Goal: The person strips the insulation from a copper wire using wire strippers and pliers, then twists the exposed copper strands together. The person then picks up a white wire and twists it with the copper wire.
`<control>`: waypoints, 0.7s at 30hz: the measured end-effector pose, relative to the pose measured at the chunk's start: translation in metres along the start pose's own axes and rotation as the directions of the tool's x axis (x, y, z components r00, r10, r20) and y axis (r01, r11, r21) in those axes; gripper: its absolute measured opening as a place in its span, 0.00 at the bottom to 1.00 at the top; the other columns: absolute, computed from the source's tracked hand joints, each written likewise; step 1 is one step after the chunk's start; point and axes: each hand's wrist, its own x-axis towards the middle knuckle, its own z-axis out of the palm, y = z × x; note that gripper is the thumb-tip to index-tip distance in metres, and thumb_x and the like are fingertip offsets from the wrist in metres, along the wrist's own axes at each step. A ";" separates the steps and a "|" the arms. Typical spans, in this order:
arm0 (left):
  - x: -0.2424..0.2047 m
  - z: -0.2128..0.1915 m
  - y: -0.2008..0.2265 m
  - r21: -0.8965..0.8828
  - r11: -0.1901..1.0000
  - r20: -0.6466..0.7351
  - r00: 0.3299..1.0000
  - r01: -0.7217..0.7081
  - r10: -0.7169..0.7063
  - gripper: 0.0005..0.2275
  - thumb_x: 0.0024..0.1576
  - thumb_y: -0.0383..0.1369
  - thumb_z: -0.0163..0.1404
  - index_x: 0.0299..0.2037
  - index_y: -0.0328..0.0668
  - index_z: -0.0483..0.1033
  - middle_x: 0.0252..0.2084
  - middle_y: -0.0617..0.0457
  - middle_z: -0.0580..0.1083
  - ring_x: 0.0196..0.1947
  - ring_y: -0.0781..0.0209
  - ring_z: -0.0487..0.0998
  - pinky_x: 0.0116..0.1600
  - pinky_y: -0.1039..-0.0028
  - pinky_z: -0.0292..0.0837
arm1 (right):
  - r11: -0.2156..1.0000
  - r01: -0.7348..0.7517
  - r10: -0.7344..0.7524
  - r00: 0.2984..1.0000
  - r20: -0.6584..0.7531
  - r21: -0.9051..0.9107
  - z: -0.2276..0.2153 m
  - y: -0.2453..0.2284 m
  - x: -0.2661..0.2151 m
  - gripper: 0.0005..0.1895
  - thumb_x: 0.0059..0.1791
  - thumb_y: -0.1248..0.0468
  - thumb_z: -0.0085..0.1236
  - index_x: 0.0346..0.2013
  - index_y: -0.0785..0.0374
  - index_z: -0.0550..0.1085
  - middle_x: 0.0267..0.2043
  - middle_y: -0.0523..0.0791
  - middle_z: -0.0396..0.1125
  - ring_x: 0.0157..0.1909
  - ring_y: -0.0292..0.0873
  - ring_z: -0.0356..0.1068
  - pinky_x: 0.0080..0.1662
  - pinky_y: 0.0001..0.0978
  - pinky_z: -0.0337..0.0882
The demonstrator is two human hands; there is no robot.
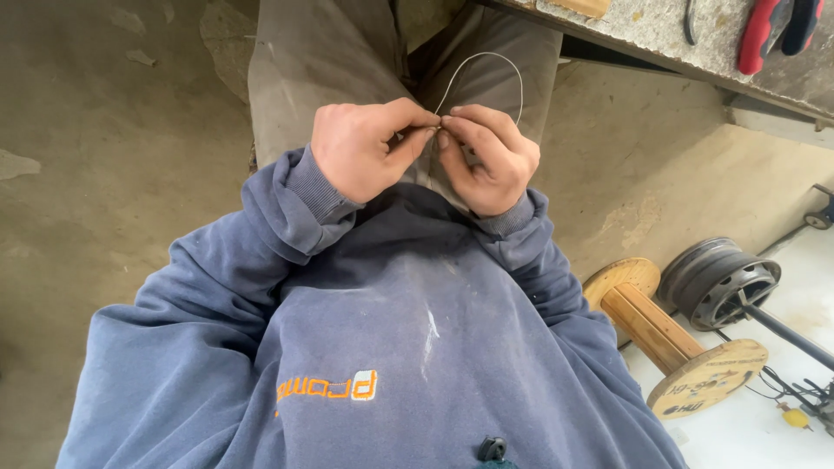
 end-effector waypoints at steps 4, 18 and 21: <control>0.001 0.000 0.001 -0.061 0.998 -0.010 0.999 0.035 -0.035 0.03 0.62 0.30 0.58 0.42 0.43 0.81 0.29 0.50 0.78 0.27 0.55 0.81 0.31 0.70 0.74 | 0.964 0.233 -0.247 0.963 -0.108 -0.126 0.002 0.010 0.002 0.09 0.47 0.75 0.68 0.41 0.68 0.79 0.48 0.48 0.73 0.40 0.45 0.78 0.42 0.33 0.79; 0.001 -0.011 -0.009 0.007 0.999 0.075 0.996 0.053 -0.054 0.05 0.64 0.31 0.55 0.47 0.43 0.79 0.34 0.50 0.80 0.32 0.52 0.81 0.35 0.67 0.74 | 0.923 -0.224 0.260 0.963 -0.077 0.313 -0.002 0.028 -0.017 0.07 0.53 0.76 0.59 0.45 0.71 0.79 0.39 0.47 0.72 0.38 0.37 0.69 0.40 0.24 0.68; -0.003 -0.020 -0.003 0.291 0.951 0.171 0.984 -0.107 0.058 0.09 0.61 0.30 0.54 0.51 0.43 0.77 0.34 0.51 0.79 0.35 0.48 0.79 0.39 0.61 0.73 | 0.966 -0.186 0.201 0.978 -0.065 0.178 0.000 0.022 -0.011 0.07 0.51 0.76 0.62 0.44 0.70 0.79 0.34 0.45 0.70 0.32 0.35 0.66 0.37 0.25 0.65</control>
